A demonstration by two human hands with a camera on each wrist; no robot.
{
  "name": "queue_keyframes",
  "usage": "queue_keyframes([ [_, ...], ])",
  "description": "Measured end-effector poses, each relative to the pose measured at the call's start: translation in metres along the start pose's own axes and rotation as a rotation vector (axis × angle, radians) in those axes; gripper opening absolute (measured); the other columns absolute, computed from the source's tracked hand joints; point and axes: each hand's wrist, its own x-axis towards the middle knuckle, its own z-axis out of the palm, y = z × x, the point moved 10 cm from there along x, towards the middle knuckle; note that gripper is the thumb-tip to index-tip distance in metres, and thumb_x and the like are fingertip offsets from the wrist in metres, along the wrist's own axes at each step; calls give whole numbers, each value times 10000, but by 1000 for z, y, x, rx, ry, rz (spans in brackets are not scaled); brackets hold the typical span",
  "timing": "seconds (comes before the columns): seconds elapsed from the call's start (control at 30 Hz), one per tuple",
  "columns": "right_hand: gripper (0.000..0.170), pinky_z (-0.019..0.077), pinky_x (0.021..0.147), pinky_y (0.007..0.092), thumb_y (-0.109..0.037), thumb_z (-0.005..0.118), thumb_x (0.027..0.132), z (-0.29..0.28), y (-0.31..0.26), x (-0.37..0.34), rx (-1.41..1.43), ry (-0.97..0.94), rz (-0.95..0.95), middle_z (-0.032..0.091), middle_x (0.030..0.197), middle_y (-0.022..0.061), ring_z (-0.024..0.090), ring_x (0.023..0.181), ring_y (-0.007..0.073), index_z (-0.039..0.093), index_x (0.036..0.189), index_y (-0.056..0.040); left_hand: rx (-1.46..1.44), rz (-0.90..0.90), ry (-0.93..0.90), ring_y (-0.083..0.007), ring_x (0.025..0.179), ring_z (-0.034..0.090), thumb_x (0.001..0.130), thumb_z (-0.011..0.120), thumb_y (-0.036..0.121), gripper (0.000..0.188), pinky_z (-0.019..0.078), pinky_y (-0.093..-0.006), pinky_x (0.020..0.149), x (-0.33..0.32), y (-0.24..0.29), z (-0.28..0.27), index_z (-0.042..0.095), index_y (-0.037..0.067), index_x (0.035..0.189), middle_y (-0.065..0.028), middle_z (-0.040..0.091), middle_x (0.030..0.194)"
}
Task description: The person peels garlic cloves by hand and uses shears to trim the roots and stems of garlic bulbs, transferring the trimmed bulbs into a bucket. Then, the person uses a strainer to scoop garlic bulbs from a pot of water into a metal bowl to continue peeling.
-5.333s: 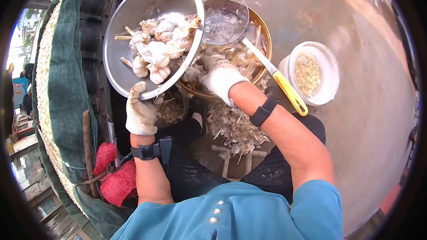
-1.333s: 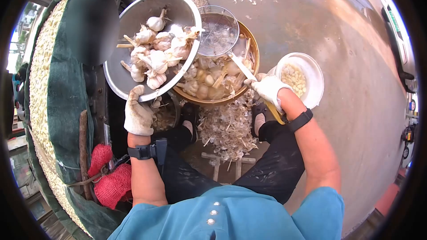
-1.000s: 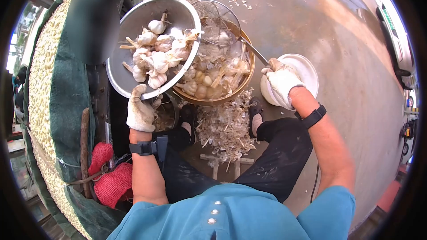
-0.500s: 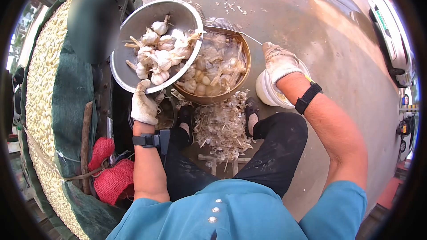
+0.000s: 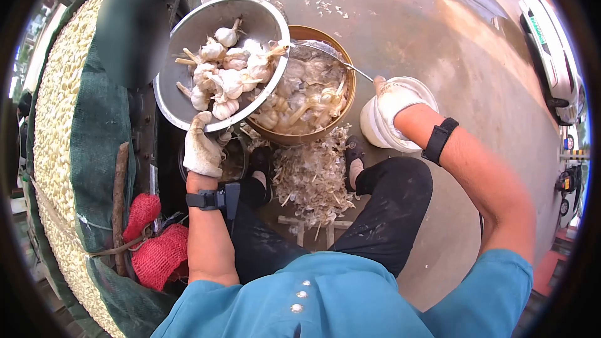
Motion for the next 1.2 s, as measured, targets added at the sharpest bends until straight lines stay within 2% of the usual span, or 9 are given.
queue_keyframes([
  [0.2, 548, 390, 923, 434, -421, 237, 995, 9, 5, -3, -77, -34, -22, 622, 1079, 220, 574, 1007, 358, 590, 1086, -11, 33, -29, 39, -173, 774, 649, 905, 492, 238, 243, 541, -269, 547, 3, -2, -4, 609, 51, 1007, -80, 660, 951],
  [0.37, 165, 463, 769, 408, -70, 449, 884, -15, 1, -29, -330, -120, -164, 618, 940, 207, 593, 924, 372, 499, 1035, -26, 22, -21, 12, -166, 788, 646, 903, 502, 246, 257, 534, -277, 565, 1, -1, -2, 611, 54, 1034, -71, 659, 951],
  [0.47, 171, 459, 786, 437, -89, 444, 888, -32, -7, -14, -288, 45, -278, 618, 982, 223, 587, 935, 395, 503, 1040, -35, 21, -11, 0, -166, 793, 645, 902, 505, 246, 254, 532, -275, 567, 1, -1, -2, 610, 57, 1034, -68, 658, 950],
  [0.73, 362, 429, 875, 450, -252, 295, 980, 10, 5, 15, -299, -64, -152, 589, 1110, 258, 566, 1028, 401, 519, 1155, -27, 58, -34, 46, -158, 787, 643, 897, 517, 251, 247, 532, -271, 559, 1, -4, -3, 608, 65, 1031, -60, 655, 948],
  [0.77, 311, 438, 843, 436, -221, 340, 969, 7, 14, 10, -9, -131, -7, 601, 1064, 244, 578, 985, 376, 525, 1134, -33, 46, -23, 39, -155, 783, 642, 896, 520, 252, 245, 534, -270, 556, 1, -1, -3, 608, 66, 1029, -59, 654, 948],
  [0.87, 236, 459, 744, 405, -176, 405, 948, -5, -5, -5, -344, -132, -240, 608, 966, 214, 594, 873, 332, 525, 1097, -37, 12, -22, 6, -154, 773, 641, 895, 523, 253, 237, 538, -265, 552, 0, 0, 1, 608, 68, 1018, -57, 654, 943],
  [1.0, 208, 472, 627, 374, -118, 427, 923, -23, -8, -17, -268, -289, -43, 602, 871, 187, 605, 748, 272, 517, 1092, -37, 82, -7, 38, -157, 768, 641, 899, 518, 253, 238, 542, -266, 555, 1, 0, -3, 606, 66, 1018, -60, 654, 933],
  [1.07, 188, 460, 619, 381, -119, 454, 914, -9, 10, 17, -73, -132, -211, 594, 818, 167, 590, 710, 264, 527, 1069, -41, 31, -6, 26, -160, 761, 643, 901, 516, 249, 246, 542, -267, 549, 2, 0, -4, 603, 58, 1030, -66, 656, 921],
  [1.2, 267, 440, 623, 372, -282, 383, 970, 24, 1, 36, -148, -224, -127, 574, 756, 110, 532, 672, 243, 526, 944, -58, 36, -8, 50, -166, 749, 646, 900, 519, 241, 247, 540, -264, 537, 0, -1, 0, 599, 51, 1037, -72, 657, 916],
])
